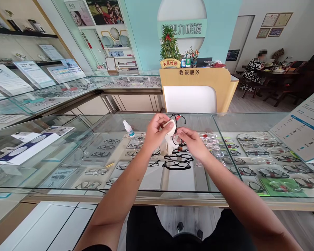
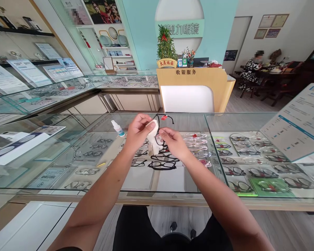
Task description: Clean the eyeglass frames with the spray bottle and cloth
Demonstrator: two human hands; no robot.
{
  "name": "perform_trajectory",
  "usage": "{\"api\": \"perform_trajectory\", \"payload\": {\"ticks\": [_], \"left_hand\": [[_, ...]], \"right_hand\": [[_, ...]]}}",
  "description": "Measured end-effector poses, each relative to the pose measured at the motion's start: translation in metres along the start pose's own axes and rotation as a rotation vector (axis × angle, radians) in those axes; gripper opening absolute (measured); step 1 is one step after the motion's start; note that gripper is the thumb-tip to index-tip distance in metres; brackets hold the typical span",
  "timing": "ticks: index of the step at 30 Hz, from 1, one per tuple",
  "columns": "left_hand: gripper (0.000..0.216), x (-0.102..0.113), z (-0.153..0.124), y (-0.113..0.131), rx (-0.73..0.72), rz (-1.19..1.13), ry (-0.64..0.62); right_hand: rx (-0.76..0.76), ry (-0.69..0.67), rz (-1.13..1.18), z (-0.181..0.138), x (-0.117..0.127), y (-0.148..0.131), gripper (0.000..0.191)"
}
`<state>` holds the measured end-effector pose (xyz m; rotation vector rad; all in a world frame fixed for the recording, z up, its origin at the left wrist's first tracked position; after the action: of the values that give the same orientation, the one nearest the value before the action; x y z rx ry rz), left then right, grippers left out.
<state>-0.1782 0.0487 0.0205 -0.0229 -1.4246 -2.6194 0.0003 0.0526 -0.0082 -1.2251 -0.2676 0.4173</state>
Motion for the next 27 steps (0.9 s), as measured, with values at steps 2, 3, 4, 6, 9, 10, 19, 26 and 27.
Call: {"api": "perform_trajectory", "payload": {"ticks": [2,3,4,6,9,10,19,26,27], "left_hand": [[0.048,0.000,0.000,-0.001,0.012,0.018,0.013],[0.047,0.000,0.000,-0.001,0.014,0.030,0.026],[0.046,0.001,0.001,-0.001,0.012,0.042,0.040],[0.044,0.001,0.001,-0.001,-0.001,0.063,0.066],[0.045,0.003,0.003,0.000,-0.014,0.080,0.107],[0.047,0.005,0.004,0.000,-0.004,0.083,0.123],[0.070,0.024,0.003,-0.008,0.404,0.188,-0.126],[0.067,0.022,0.002,-0.005,0.548,-0.057,-0.211],[0.066,0.019,0.002,-0.006,0.545,-0.110,-0.197]], "right_hand": [[0.008,-0.004,-0.003,0.000,0.000,0.000,0.059],[0.013,-0.008,-0.006,0.000,0.000,0.001,0.059],[0.019,-0.014,-0.009,0.000,-0.001,0.001,0.059],[0.030,-0.026,-0.020,0.000,-0.001,0.001,0.060],[0.038,-0.037,-0.036,0.000,0.000,0.002,0.062],[0.042,-0.040,-0.040,0.000,0.000,0.002,0.062],[0.130,-0.057,-0.203,-0.005,-0.003,-0.004,0.062],[0.142,-0.080,-0.237,-0.009,-0.006,-0.007,0.060],[0.136,-0.079,-0.218,-0.008,-0.006,-0.006,0.061]]}}
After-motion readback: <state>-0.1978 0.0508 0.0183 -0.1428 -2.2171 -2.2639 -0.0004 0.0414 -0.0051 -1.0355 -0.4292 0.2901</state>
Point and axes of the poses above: each hand's wrist, its own z-axis towards the middle knuckle, its own x-axis out of the back of the hand, y = z × x, the point moved 3 cm from there along z, towards the middle knuckle
